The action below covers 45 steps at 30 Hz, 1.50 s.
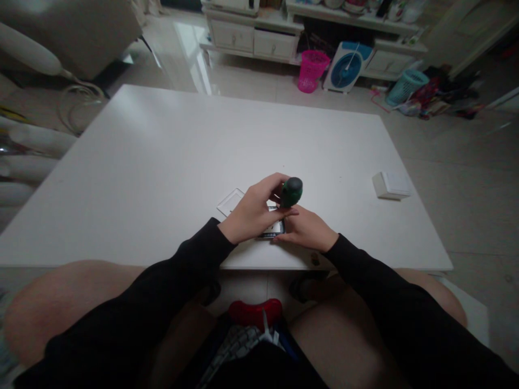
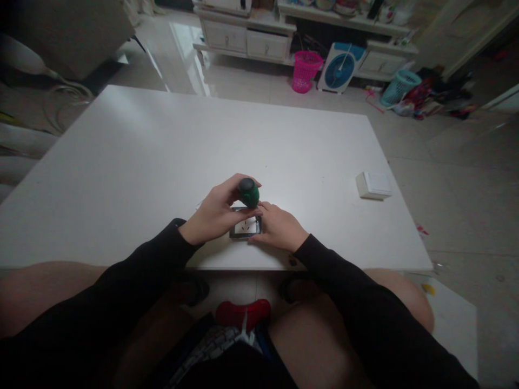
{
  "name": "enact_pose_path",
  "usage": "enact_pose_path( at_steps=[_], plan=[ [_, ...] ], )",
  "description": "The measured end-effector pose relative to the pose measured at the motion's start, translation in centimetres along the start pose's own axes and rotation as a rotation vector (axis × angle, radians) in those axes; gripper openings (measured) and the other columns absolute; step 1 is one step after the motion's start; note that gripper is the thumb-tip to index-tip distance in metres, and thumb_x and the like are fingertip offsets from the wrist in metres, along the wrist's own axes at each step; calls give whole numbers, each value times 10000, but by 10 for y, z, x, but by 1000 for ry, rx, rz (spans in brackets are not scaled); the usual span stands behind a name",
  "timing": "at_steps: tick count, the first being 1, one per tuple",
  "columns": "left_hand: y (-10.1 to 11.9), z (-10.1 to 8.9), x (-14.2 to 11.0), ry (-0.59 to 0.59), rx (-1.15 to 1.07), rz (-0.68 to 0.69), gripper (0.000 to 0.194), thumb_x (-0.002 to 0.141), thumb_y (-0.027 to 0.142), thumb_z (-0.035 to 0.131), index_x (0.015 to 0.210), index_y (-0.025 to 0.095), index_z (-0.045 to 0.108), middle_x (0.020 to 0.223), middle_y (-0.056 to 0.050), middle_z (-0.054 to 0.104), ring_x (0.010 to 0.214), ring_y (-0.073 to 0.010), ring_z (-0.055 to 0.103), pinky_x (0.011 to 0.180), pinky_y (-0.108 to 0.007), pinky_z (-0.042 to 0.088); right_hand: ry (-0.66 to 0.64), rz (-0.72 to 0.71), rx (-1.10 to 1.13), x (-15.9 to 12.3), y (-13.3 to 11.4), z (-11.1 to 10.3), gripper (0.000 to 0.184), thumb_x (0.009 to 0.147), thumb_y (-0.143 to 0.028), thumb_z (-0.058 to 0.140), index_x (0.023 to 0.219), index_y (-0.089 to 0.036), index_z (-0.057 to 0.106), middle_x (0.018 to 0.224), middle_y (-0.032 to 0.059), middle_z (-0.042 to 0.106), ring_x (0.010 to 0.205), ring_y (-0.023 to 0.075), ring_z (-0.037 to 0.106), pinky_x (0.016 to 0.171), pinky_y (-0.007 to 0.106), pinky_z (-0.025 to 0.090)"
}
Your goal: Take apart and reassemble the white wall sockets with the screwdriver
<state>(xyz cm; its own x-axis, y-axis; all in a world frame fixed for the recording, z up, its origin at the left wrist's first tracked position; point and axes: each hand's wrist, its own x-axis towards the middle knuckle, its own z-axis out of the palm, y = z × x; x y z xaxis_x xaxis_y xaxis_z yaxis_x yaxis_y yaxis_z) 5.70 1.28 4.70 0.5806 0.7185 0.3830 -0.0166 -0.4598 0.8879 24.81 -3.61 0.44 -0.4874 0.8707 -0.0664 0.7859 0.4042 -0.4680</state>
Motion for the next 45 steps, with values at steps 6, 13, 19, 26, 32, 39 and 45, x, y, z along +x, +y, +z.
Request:
enact_pose_path(
  at_steps=[6,13,19,26,32,39,45],
  plan=[
    [-3,-1,-4,-58,-66,-32,415,949,105,514,1350,191,449,1083,-94,683,1034,-213,690,913,-387,569,-9,11,4,-1,1,0,674,768,-495,838,1290,-183,549,1269,165,637,1156,358,632,919,525,568],
    [2,3,-5,-68,38,29,446,968,228,591,1365,186,391,1080,-84,593,946,-201,635,884,-388,555,-6,17,-7,0,1,1,556,779,-478,832,1191,-177,612,1216,165,653,1118,353,649,895,498,576],
    [-3,4,-2,38,88,27,259,920,298,702,1119,179,587,1071,-78,613,953,-211,636,818,-357,592,5,7,5,1,1,2,706,766,-523,830,1327,-188,563,1348,178,618,1207,365,628,992,534,549],
    [2,-5,0,-30,-42,-10,526,852,104,647,1367,191,590,1094,-73,712,1013,-218,708,897,-378,627,16,5,57,-2,2,1,710,753,-457,855,1347,-218,548,1366,171,616,1256,378,601,993,567,541],
    [1,-12,-1,-186,-107,23,793,871,40,544,1590,268,300,1095,-83,727,1038,-228,713,947,-416,602,-7,11,34,-4,3,-1,782,758,-457,853,1401,-194,494,1414,192,581,1270,382,585,973,546,550],
    [1,1,-3,-68,11,59,604,927,161,622,1470,228,366,1266,-132,578,931,-189,654,919,-412,560,-4,17,12,-3,4,1,615,791,-497,817,1265,-179,588,1233,164,645,1116,349,646,898,504,572],
    [2,2,-1,-27,81,73,416,896,226,714,1274,202,541,1180,-104,642,964,-202,650,844,-335,572,-8,19,15,-1,2,1,704,768,-513,831,1334,-181,575,1301,173,634,1182,369,635,983,522,557]
  ],
)
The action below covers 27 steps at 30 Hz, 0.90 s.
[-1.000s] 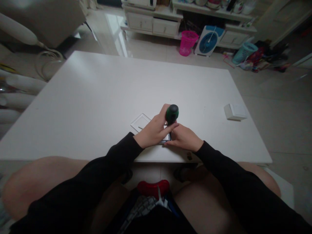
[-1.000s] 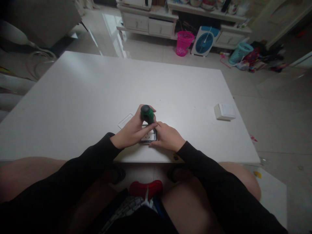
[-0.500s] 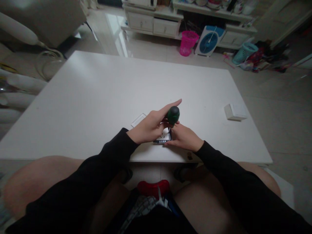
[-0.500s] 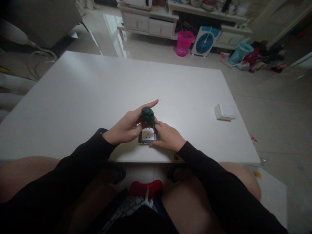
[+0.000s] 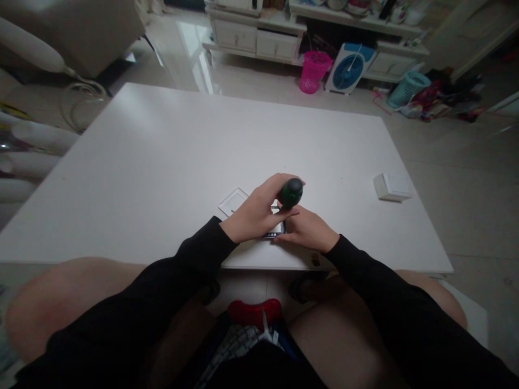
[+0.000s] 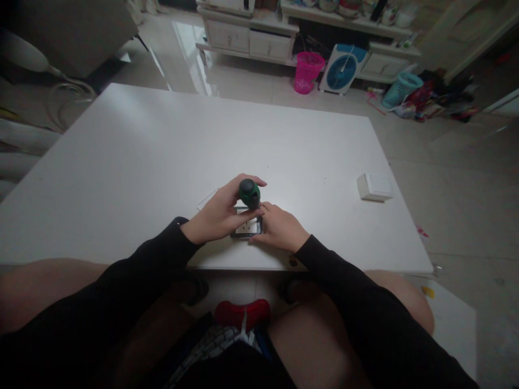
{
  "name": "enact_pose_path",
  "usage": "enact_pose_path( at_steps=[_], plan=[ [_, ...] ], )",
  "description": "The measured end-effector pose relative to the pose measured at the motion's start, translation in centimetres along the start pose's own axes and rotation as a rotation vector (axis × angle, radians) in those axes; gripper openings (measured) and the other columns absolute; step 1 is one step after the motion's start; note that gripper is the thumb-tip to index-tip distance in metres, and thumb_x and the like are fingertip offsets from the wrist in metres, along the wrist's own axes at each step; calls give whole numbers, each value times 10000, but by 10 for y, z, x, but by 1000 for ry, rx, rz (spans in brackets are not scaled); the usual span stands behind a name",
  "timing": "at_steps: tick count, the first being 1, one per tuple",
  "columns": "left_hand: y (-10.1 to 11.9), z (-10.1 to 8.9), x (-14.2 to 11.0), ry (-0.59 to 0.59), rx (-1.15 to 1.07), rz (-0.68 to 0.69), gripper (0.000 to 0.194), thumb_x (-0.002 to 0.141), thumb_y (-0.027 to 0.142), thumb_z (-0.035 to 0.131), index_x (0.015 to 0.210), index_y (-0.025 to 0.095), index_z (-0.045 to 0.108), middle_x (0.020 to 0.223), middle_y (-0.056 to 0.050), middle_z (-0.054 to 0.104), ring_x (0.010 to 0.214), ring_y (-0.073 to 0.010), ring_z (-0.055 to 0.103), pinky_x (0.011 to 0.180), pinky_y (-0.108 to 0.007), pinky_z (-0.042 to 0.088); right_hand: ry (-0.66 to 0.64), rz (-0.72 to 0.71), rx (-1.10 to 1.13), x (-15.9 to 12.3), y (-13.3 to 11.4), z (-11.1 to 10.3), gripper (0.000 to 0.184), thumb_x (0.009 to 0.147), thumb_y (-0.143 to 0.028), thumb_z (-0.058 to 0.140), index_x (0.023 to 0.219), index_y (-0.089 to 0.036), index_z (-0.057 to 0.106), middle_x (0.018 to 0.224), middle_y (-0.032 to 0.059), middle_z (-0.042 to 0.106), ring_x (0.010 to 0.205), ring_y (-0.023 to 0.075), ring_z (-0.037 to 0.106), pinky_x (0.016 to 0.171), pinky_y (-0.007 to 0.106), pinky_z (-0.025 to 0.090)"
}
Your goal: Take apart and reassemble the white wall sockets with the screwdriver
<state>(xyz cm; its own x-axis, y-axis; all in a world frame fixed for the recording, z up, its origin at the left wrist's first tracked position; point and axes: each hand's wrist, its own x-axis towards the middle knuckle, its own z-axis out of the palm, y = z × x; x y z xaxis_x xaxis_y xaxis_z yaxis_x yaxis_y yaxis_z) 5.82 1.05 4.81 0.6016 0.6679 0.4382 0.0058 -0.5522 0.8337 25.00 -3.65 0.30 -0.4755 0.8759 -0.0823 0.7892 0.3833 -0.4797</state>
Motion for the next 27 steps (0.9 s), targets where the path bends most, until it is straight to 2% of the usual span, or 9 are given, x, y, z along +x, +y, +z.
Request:
enact_pose_path(
  at_steps=[3,5,9,14,17,21,24,27],
  plan=[
    [0,-2,0,5,-58,-70,528,837,154,739,1319,199,529,1025,-45,668,861,-173,676,795,-305,589,17,2,13,-1,-1,0,737,754,-506,843,1362,-198,561,1338,170,626,1215,373,624,1013,542,541],
    [0,-4,-1,-17,-96,-102,570,843,113,697,1370,199,501,992,-31,681,865,-169,702,828,-308,600,28,2,17,-1,0,0,748,748,-494,849,1373,-210,552,1391,173,603,1254,382,606,1020,555,535],
    [-1,-7,0,-93,-126,-78,558,879,67,593,1411,197,487,1115,-77,706,1001,-200,725,917,-350,603,31,-9,34,-2,2,1,739,751,-464,850,1376,-213,545,1432,180,584,1304,398,570,1011,577,534],
    [0,-8,-1,-145,-97,-46,592,915,64,533,1479,196,412,1121,-104,691,993,-202,713,920,-362,588,27,-18,31,-2,3,1,689,763,-469,839,1329,-186,567,1390,200,601,1237,391,607,956,582,558],
    [2,-3,-2,-96,-54,-56,582,932,148,596,1472,182,383,1164,-127,663,973,-207,694,897,-364,583,9,-22,-4,-2,4,2,620,787,-462,821,1283,-166,596,1354,203,614,1189,380,633,939,559,573],
    [0,3,-2,-16,5,-106,449,900,222,703,1307,177,519,1048,-90,677,898,-207,674,844,-368,587,19,-20,-23,-2,4,3,602,786,-464,825,1275,-177,624,1341,190,621,1210,381,626,965,549,567],
    [-2,2,-1,22,-18,-114,394,840,217,764,1190,170,590,1087,-89,667,884,-195,663,802,-345,604,42,-21,8,-2,2,3,638,772,-471,836,1311,-211,615,1332,167,634,1225,378,620,990,562,553],
    [-1,-1,0,15,-78,-138,463,805,148,751,1235,180,582,1038,-49,670,842,-160,660,745,-283,608,36,-18,20,-2,1,1,685,771,-482,835,1351,-219,583,1338,163,636,1212,374,627,980,564,555]
  ],
)
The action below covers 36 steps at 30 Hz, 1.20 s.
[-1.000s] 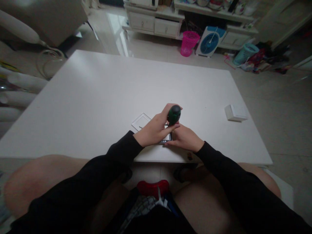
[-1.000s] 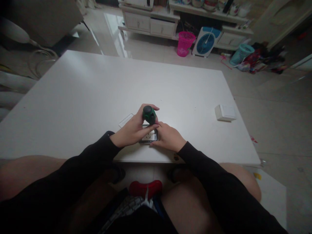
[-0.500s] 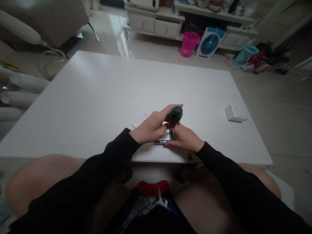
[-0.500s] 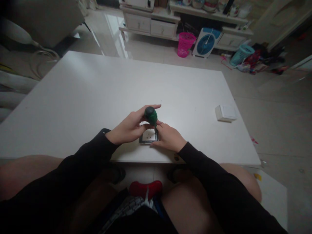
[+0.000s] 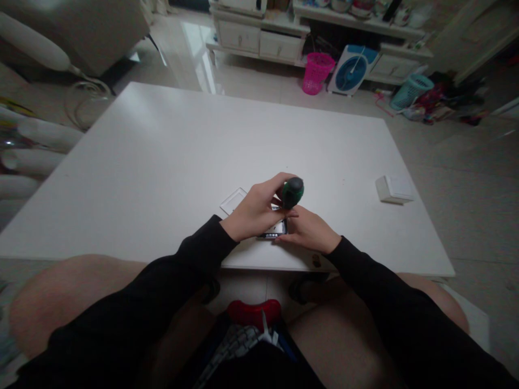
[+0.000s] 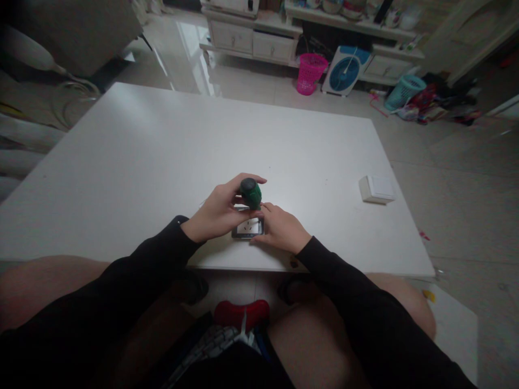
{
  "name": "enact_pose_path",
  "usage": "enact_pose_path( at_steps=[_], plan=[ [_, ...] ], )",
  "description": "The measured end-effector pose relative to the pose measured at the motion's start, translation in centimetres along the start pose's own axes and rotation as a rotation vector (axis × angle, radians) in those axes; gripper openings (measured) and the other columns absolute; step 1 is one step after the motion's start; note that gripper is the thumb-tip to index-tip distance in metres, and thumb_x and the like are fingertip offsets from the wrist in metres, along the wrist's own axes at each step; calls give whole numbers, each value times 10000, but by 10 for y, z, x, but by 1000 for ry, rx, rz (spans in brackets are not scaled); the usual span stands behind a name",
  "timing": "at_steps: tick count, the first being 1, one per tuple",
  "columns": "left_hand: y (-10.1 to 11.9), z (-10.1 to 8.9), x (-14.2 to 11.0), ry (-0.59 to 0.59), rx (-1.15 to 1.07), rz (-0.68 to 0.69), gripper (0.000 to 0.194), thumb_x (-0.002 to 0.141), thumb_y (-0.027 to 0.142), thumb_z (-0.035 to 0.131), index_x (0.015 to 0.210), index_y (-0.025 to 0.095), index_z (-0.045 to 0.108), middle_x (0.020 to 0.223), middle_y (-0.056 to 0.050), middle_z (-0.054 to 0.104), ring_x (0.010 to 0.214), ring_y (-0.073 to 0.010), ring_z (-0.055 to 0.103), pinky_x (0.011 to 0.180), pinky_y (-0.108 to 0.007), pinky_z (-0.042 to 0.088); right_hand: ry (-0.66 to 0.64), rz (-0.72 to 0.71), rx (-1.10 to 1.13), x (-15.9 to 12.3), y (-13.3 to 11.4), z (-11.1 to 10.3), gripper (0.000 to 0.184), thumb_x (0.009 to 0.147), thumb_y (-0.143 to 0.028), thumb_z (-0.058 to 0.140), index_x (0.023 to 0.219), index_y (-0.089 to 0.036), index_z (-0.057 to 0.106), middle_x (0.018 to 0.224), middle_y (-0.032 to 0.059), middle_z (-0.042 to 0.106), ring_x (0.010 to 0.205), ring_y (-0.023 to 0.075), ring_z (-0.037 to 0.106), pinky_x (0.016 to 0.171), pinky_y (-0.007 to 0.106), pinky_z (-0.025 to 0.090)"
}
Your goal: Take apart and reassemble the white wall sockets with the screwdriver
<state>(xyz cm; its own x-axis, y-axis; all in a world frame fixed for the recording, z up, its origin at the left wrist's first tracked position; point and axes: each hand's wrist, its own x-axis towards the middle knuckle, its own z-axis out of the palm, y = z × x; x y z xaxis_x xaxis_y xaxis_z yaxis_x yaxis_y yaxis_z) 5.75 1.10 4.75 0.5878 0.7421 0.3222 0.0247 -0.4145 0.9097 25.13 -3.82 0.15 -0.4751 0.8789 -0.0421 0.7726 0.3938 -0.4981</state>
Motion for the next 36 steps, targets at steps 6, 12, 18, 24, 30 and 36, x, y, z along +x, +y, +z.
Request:
enact_pose_path(
  at_steps=[6,12,18,24,30,36],
  plan=[
    [4,-3,-2,-83,-37,6,579,828,54,642,1378,196,529,1022,-43,703,889,-155,697,768,-256,600,-42,3,-39,0,2,0,653,787,-495,820,1307,-178,586,1335,191,635,1169,384,644,937,552,563],
    [2,-5,-1,-86,-111,7,523,844,52,634,1338,185,525,1095,-68,727,989,-186,735,870,-301,613,-18,-10,-21,0,3,0,682,786,-481,822,1345,-213,540,1414,179,589,1252,377,602,972,555,547],
    [7,-8,2,53,-197,16,457,829,139,734,1241,193,545,1061,-48,725,975,-205,756,883,-327,641,-51,21,-43,0,2,-1,717,794,-496,809,1377,-201,514,1328,174,625,1210,374,619,947,533,558],
    [11,-59,-3,411,-41,-34,566,763,206,838,1254,222,556,1076,-48,714,1002,-251,753,871,-406,665,-36,28,-41,-1,1,1,911,763,-516,829,1509,-217,401,1395,182,593,1238,383,610,972,551,553],
    [-14,-94,-43,516,17,-181,486,707,154,849,1124,196,602,934,-54,722,936,-269,767,844,-441,666,-13,33,-41,-2,2,2,922,753,-496,844,1522,-260,394,1387,163,604,1230,386,623,968,564,562],
    [-17,-79,-51,460,29,-224,442,734,201,837,1101,175,592,962,-55,720,899,-244,762,810,-414,678,-28,21,-48,-2,4,1,910,778,-515,819,1530,-239,387,1400,173,588,1251,382,608,1004,564,545]
  ],
)
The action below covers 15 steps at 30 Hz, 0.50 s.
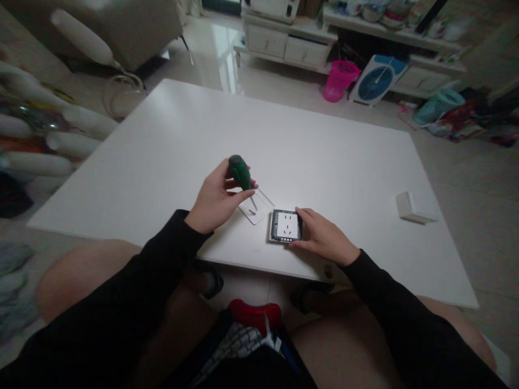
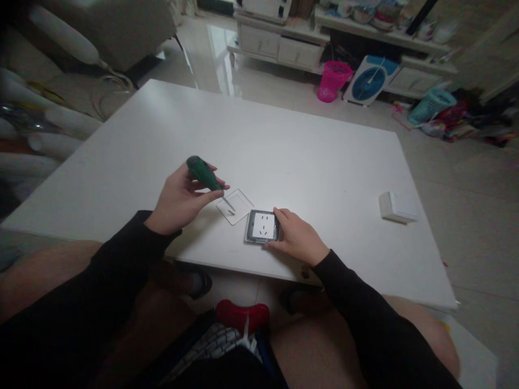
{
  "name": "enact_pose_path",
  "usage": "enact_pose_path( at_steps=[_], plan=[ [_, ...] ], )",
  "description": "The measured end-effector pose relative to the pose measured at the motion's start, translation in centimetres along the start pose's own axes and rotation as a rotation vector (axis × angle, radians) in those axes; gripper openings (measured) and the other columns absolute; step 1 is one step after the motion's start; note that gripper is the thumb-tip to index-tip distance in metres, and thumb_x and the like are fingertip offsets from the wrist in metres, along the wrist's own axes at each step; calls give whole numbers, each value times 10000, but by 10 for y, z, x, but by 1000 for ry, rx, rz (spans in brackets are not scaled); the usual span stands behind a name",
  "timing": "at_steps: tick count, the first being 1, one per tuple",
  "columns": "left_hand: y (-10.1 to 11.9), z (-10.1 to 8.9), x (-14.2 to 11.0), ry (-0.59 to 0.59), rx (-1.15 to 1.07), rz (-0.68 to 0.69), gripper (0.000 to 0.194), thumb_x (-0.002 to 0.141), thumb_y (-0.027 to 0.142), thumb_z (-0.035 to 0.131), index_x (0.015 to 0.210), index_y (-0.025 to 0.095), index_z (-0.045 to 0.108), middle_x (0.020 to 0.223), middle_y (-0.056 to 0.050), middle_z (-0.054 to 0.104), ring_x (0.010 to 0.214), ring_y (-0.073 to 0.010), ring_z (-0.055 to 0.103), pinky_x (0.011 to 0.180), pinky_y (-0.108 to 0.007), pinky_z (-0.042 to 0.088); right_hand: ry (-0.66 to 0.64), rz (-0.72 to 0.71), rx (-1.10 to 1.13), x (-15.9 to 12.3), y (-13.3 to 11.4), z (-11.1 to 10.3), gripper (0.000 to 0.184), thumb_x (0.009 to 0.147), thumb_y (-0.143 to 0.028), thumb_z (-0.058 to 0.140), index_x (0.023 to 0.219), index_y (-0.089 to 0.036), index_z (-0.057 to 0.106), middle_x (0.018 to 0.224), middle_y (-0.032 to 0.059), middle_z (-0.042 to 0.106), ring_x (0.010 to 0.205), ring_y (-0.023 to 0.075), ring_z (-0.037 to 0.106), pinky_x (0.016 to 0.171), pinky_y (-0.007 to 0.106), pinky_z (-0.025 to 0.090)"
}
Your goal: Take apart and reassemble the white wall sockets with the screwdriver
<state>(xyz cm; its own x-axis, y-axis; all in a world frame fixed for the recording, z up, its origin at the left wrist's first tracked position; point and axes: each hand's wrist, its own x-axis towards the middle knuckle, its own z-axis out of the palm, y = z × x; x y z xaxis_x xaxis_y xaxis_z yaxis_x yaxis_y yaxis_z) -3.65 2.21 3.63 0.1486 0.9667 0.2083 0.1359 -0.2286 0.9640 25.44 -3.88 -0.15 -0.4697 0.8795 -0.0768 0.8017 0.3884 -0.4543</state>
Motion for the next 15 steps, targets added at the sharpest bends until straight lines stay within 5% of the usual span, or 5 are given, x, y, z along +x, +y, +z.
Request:
enact_pose_path(
  at_steps=[6,15],
  plan=[
    [-2,8,-3,-82,-12,-4,359,789,205,790,1082,174,585,956,-55,717,909,-226,756,710,-315,675,-16,8,1,0,0,0,922,794,-523,809,1540,-209,369,1443,193,558,1284,381,587,1043,574,527],
    [-12,6,-4,-114,-3,13,339,810,214,782,1082,177,584,958,-62,722,927,-231,753,719,-316,673,-11,5,-2,0,0,0,921,787,-529,813,1536,-230,369,1434,184,564,1274,384,596,1023,576,541]
  ],
)
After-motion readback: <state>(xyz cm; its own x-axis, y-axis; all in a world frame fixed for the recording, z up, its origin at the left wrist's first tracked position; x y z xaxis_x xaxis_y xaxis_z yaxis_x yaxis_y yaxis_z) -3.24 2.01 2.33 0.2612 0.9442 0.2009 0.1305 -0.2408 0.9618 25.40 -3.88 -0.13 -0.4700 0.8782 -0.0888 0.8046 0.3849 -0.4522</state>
